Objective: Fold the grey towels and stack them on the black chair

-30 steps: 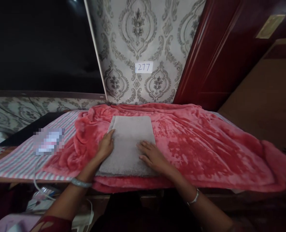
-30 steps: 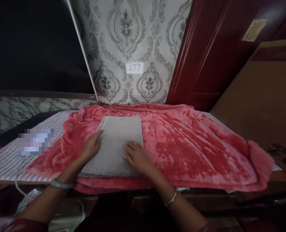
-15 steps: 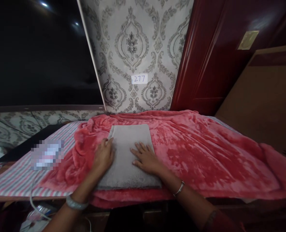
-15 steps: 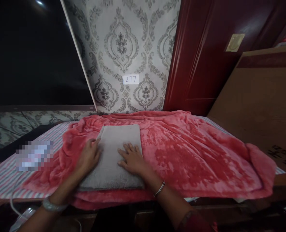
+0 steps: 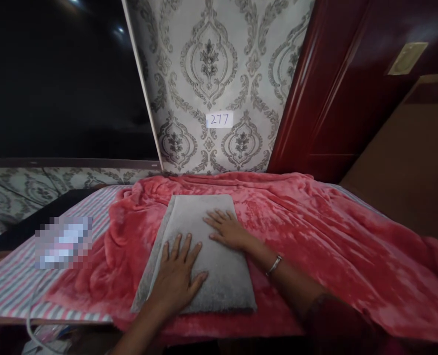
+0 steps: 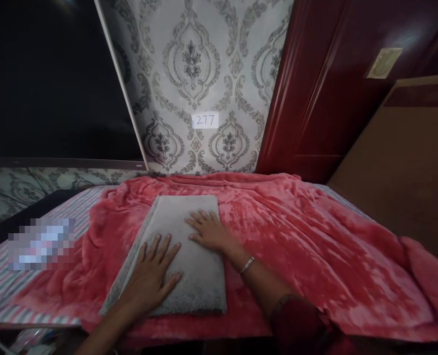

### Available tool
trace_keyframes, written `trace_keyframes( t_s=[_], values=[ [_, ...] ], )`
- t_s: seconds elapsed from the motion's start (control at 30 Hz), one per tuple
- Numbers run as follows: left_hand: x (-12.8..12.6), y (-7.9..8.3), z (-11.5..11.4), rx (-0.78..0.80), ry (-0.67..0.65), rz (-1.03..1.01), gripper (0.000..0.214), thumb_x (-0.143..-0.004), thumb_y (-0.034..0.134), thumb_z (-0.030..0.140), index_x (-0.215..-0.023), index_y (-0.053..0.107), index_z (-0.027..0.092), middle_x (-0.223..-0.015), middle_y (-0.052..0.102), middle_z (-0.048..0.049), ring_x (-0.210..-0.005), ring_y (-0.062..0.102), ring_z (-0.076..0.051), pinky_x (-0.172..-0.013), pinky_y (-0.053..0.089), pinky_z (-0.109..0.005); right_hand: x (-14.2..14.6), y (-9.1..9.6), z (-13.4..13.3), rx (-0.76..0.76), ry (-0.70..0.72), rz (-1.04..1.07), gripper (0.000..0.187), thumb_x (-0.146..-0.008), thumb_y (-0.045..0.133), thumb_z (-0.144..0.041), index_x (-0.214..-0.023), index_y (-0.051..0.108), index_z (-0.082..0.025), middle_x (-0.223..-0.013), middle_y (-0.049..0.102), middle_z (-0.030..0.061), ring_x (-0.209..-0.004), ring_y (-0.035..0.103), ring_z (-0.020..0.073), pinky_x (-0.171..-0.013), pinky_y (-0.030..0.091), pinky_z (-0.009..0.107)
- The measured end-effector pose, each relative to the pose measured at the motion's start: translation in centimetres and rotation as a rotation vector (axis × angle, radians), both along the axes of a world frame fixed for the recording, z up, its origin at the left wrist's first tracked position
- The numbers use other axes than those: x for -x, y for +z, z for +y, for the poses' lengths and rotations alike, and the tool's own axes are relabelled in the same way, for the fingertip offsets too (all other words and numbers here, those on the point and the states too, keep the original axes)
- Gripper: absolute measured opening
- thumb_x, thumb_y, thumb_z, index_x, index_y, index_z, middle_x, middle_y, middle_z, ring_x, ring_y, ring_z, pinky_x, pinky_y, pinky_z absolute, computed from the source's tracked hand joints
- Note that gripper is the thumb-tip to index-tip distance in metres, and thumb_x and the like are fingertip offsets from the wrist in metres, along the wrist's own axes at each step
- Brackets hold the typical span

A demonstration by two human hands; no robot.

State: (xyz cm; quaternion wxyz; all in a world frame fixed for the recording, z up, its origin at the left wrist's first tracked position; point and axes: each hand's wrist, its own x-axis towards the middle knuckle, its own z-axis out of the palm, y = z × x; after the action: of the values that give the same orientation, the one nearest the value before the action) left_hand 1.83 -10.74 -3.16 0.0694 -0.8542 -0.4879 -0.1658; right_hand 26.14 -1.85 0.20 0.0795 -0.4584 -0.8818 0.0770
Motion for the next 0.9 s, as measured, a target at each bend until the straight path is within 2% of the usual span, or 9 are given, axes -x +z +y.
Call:
trace_keyframes(
  t_s=[0.17,0.3,0.4,0.53,0.67,0.73,0.77,0.83,0.9],
  values=[
    [0.1,0.1,-0.2,0.003,-0.018,-0.007,0.073,-0.089,0.055,0.058,-0.156,0.035,0.037,-0.165,0.028,-0.0087,-0.151,0.023,-0.042,-0.116,0.025,-0.073,-0.7,0.2,6.6,0.061,-0.181,-0.027,0.062,-0.104,0.034,-0.057,-0.16,0.028,-0.032,-0.168,0.019,0.0047,-0.155,0.014,0.0297,-0.123,0.011,0.055],
    [0.2,0.2,-0.5,0.01,-0.035,0.003,0.074,-0.091,0.051,0.06,-0.158,0.029,0.037,-0.165,0.026,-0.0084,-0.152,0.021,-0.041,-0.115,0.026,-0.073,-1.0,0.0,9.8,0.126,-0.34,-0.012,0.059,-0.105,0.03,-0.054,-0.16,0.031,-0.031,-0.168,0.02,0.0064,-0.155,0.013,0.0313,-0.121,0.014,0.057],
    [0.2,0.4,-0.7,0.021,-0.034,0.006,0.076,-0.091,0.051,0.06,-0.158,0.027,0.037,-0.165,0.027,-0.0085,-0.153,0.02,-0.041,-0.116,0.026,-0.072,-1.3,-0.5,10.8,0.136,-0.374,0.0,0.059,-0.106,0.025,-0.052,-0.159,0.034,-0.028,-0.167,0.021,0.0077,-0.154,0.014,0.0321,-0.12,0.017,0.058],
    [0.1,0.6,-0.8,0.03,-0.018,0.006,0.075,-0.091,0.053,0.059,-0.158,0.029,0.036,-0.166,0.026,-0.0079,-0.153,0.019,-0.04,-0.117,0.026,-0.071,-1.4,-1.0,10.9,0.113,-0.39,0.015,0.059,-0.106,0.023,-0.049,-0.16,0.03,-0.026,-0.168,0.02,0.0069,-0.154,0.015,0.0299,-0.121,0.018,0.056],
    [-0.1,1.0,-0.8,0.052,-0.019,-0.01,0.072,-0.09,0.056,0.058,-0.155,0.037,0.034,-0.165,0.028,-0.0097,-0.151,0.024,-0.042,-0.116,0.027,-0.073,-1.0,0.0,10.2,0.069,-0.435,0.023,0.062,-0.105,0.027,-0.047,-0.162,0.023,-0.024,-0.168,0.016,0.0102,-0.154,0.013,0.0328,-0.119,0.017,0.061],
    [-0.1,1.3,-0.9,0.041,-0.019,-0.022,0.068,-0.09,0.059,0.055,-0.152,0.044,0.031,-0.163,0.032,-0.0103,-0.15,0.027,-0.041,-0.116,0.029,-0.071,-0.3,0.8,9.2,-0.015,-0.373,0.035,0.06,-0.105,0.031,-0.042,-0.162,0.025,-0.026,-0.169,0.015,0.0082,-0.155,0.007,0.0327,-0.12,0.014,0.063],
    [-0.1,1.5,-1.1,0.023,-0.018,-0.031,0.063,-0.091,0.059,0.05,-0.149,0.048,0.029,-0.161,0.036,-0.0107,-0.149,0.03,-0.04,-0.116,0.03,-0.07,0.3,1.1,8.4,-0.064,-0.291,0.043,0.058,-0.104,0.033,-0.039,-0.161,0.027,-0.028,-0.168,0.016,0.0067,-0.155,0.006,0.0316,-0.121,0.012,0.062],
    [0.2,1.8,-1.6,-0.037,-0.022,-0.056,0.051,-0.094,0.056,0.039,-0.143,0.055,0.024,-0.154,0.047,-0.0115,-0.144,0.041,-0.034,-0.117,0.035,-0.063,1.7,1.6,6.3,-0.122,-0.048,0.052,0.056,-0.104,0.034,-0.034,-0.159,0.032,-0.03,-0.168,0.02,0.0043,-0.156,0.007,0.0289,-0.122,0.013,0.057],
    [0.7,1.9,-2.3,-0.103,-0.036,-0.078,0.043,-0.096,0.052,0.032,-0.137,0.06,0.022,-0.143,0.06,-0.0117,-0.136,0.052,-0.029,-0.116,0.039,-0.057,3.3,1.6,3.9,-0.089,0.199,0.041,0.054,-0.105,0.035,-0.035,-0.159,0.032,-0.033,-0.167,0.022,0.0027,-0.155,0.009,0.0269,-0.122,0.016,0.054]
  ],
)
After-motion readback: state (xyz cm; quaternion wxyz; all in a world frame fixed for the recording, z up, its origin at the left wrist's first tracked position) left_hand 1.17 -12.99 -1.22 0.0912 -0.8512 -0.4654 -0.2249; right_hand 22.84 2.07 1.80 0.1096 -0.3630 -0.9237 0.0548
